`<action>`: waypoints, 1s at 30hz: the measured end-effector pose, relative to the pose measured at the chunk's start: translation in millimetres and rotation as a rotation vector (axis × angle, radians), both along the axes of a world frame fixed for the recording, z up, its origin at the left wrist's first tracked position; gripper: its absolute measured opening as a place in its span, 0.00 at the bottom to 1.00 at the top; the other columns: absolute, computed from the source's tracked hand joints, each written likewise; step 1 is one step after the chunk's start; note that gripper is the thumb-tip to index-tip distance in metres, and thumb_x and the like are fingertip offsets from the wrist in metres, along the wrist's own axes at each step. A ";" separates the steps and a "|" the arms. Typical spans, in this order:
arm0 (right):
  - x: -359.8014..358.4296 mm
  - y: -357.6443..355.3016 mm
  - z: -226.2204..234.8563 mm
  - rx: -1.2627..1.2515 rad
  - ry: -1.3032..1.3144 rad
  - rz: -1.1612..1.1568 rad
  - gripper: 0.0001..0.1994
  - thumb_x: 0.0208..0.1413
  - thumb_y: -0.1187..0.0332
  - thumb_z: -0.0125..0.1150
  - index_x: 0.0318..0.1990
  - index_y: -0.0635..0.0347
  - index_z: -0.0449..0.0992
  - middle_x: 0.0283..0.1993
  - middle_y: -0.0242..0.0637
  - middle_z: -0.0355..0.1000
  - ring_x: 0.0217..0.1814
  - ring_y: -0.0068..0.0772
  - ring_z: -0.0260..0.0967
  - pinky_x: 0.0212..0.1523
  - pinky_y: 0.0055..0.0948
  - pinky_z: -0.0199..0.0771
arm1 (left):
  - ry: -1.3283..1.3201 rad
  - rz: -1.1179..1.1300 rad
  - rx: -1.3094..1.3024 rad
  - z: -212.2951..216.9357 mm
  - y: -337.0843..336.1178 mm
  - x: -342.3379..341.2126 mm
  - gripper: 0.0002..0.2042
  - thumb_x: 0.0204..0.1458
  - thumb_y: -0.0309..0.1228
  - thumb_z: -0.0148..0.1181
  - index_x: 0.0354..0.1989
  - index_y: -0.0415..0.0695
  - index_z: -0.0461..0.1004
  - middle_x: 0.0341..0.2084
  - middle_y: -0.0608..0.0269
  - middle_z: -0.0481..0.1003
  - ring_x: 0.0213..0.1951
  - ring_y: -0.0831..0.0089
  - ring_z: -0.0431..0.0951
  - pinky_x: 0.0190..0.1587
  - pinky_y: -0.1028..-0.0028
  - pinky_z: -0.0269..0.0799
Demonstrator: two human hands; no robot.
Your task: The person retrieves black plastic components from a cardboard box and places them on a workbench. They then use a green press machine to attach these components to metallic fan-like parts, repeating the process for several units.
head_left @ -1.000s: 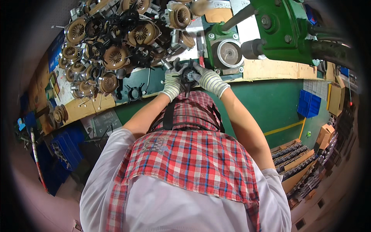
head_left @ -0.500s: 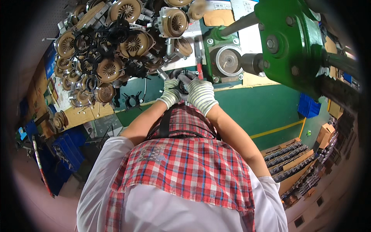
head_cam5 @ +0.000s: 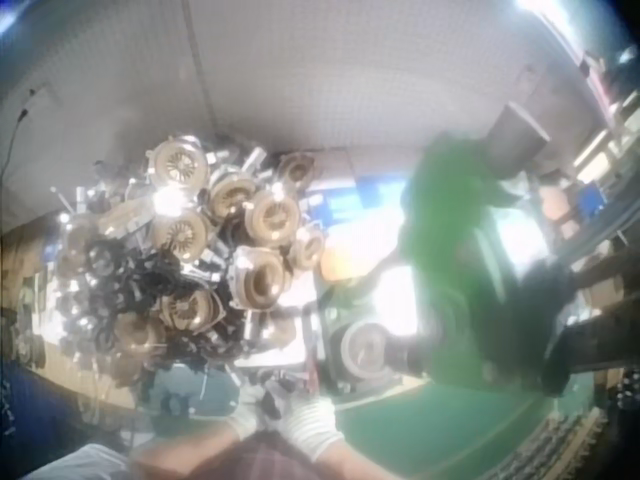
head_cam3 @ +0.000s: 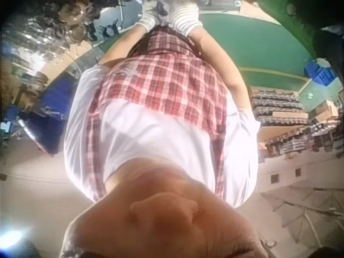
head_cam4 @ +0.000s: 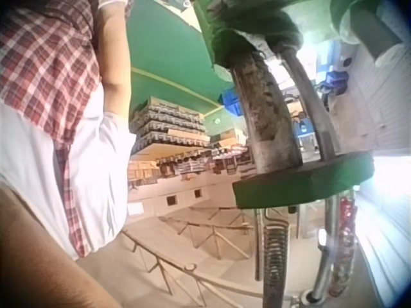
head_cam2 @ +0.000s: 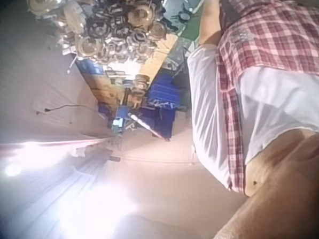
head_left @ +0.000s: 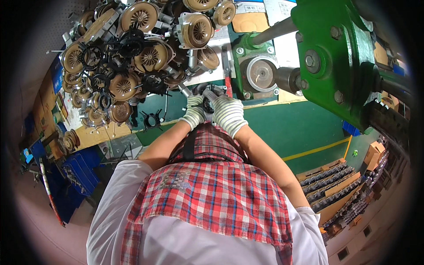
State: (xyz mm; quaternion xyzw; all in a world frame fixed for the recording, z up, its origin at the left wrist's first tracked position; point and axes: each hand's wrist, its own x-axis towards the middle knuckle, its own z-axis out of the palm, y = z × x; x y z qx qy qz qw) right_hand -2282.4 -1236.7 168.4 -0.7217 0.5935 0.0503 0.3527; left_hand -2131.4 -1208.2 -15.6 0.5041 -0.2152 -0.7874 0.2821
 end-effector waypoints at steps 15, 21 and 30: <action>-100.5 31.4 60.4 -0.355 -0.063 -0.210 0.37 0.44 0.53 0.69 0.62 0.54 0.63 0.45 0.49 0.72 0.47 0.49 0.70 0.47 0.44 0.69 | 0.120 -0.027 -0.183 76.1 -26.1 -50.1 0.43 0.31 0.44 0.75 0.58 0.44 0.61 0.53 0.57 0.63 0.56 0.63 0.62 0.60 0.68 0.61; -289.5 -4.0 126.9 -0.418 -0.322 -0.752 0.17 0.64 0.59 0.50 0.51 0.61 0.74 0.42 0.37 0.76 0.42 0.28 0.72 0.49 0.29 0.71 | 0.176 -0.032 -0.574 99.1 -87.0 -150.9 0.15 0.56 0.38 0.53 0.49 0.48 0.69 0.43 0.60 0.75 0.43 0.62 0.77 0.41 0.55 0.78; -337.1 -83.4 388.2 -1.125 -0.606 -0.571 0.19 0.60 0.56 0.55 0.51 0.61 0.72 0.41 0.36 0.75 0.38 0.31 0.72 0.43 0.30 0.72 | -0.849 -0.508 -1.119 100.2 -109.4 -190.7 0.31 0.44 0.34 0.62 0.61 0.47 0.62 0.57 0.52 0.65 0.60 0.51 0.60 0.63 0.61 0.56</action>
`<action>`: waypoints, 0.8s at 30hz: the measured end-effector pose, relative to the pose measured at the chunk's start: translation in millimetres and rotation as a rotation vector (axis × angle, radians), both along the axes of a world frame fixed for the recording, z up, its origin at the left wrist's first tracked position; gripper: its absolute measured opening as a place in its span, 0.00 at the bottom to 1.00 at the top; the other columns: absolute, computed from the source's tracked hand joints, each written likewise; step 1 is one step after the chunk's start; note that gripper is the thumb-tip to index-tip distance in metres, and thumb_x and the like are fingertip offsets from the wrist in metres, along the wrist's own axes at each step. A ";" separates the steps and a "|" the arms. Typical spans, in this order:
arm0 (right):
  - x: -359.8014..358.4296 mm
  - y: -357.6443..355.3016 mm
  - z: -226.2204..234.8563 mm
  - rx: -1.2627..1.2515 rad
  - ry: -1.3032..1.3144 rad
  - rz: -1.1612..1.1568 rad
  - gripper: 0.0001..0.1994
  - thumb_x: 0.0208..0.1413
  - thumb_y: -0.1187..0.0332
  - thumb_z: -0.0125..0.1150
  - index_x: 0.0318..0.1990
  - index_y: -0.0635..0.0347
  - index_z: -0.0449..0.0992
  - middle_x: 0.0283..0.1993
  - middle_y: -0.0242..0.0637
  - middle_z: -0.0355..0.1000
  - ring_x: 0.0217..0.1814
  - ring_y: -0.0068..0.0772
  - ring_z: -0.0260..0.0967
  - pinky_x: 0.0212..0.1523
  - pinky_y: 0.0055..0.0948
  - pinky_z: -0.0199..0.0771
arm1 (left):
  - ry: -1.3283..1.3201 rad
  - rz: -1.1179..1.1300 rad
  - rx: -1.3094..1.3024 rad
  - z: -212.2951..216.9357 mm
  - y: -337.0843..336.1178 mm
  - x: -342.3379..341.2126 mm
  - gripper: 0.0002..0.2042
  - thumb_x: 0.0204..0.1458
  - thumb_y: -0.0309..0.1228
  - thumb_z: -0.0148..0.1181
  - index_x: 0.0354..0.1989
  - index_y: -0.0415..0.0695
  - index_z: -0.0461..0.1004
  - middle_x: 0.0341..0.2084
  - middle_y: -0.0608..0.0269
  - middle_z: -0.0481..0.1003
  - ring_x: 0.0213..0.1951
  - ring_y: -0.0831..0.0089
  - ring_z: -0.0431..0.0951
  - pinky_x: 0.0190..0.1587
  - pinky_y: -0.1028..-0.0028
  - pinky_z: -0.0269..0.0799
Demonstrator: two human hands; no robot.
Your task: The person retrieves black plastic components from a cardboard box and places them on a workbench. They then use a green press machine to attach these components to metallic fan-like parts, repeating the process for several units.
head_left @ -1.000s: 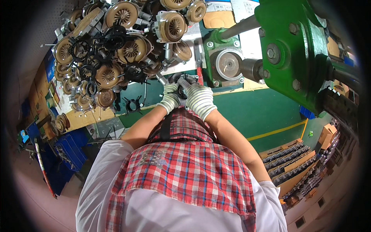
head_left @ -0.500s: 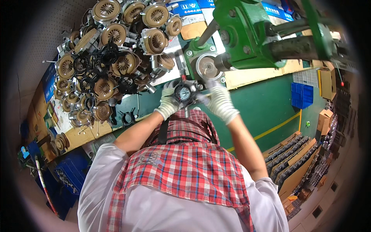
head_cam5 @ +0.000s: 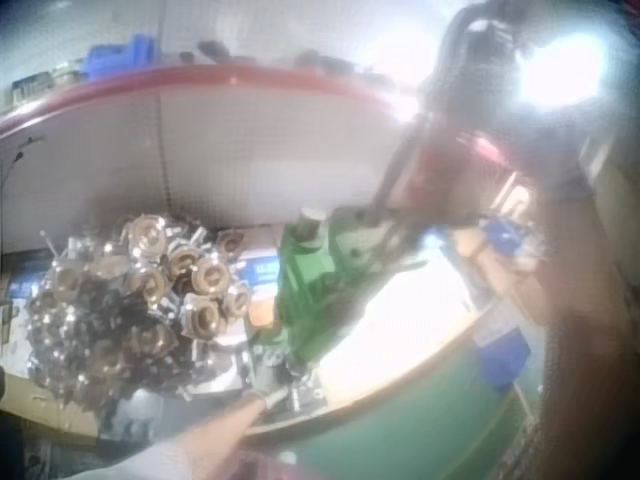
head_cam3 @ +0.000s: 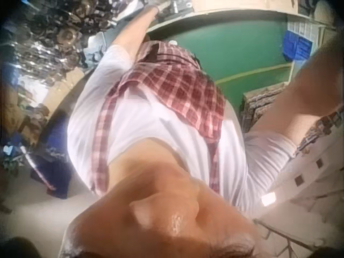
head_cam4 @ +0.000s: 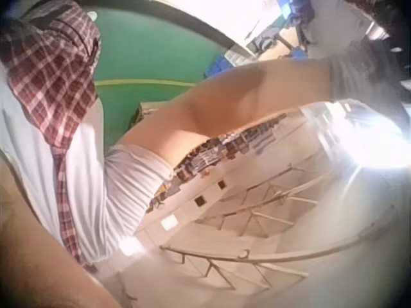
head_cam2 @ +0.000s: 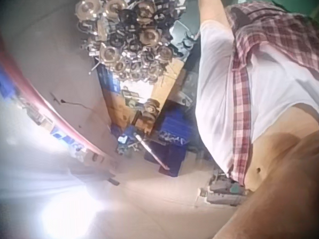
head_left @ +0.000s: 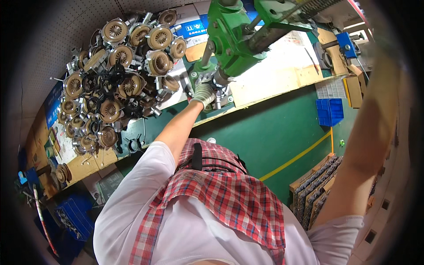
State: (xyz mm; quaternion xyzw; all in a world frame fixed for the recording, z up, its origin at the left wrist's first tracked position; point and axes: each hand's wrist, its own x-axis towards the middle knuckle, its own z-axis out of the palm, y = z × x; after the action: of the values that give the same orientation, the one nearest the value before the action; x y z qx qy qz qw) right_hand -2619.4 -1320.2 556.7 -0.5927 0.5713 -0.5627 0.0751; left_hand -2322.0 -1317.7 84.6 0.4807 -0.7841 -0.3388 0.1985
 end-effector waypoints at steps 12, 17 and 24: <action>140.6 243.3 -6.3 0.975 0.794 -0.421 0.15 0.59 0.62 0.56 0.51 0.56 0.70 0.34 0.45 0.75 0.34 0.47 0.74 0.36 0.40 0.74 | -0.071 -0.001 0.059 -0.2 -7.6 34.8 0.25 0.47 0.37 0.57 0.57 0.46 0.69 0.56 0.49 0.67 0.62 0.54 0.61 0.66 0.60 0.51; 143.0 297.5 -147.2 1.303 0.701 -0.388 0.17 0.57 0.64 0.56 0.53 0.57 0.66 0.32 0.51 0.74 0.34 0.55 0.74 0.36 0.45 0.74 | -0.076 -0.146 0.087 22.1 3.3 1.5 0.27 0.47 0.40 0.58 0.58 0.46 0.68 0.56 0.50 0.68 0.61 0.53 0.61 0.64 0.61 0.51; 130.1 247.4 -184.9 0.971 0.348 -0.249 0.13 0.52 0.66 0.59 0.42 0.62 0.69 0.26 0.52 0.72 0.28 0.57 0.72 0.30 0.42 0.72 | 0.686 0.043 0.450 -58.4 -14.4 20.8 0.28 0.51 0.39 0.57 0.61 0.44 0.62 0.58 0.52 0.66 0.61 0.55 0.62 0.65 0.62 0.56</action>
State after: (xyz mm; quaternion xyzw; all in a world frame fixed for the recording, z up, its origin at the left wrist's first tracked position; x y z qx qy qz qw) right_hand -2489.4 -1072.8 371.8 -0.5020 0.8361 -0.1314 0.1779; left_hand -2301.2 -1332.0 26.2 0.3877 -0.5685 -0.6382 0.3453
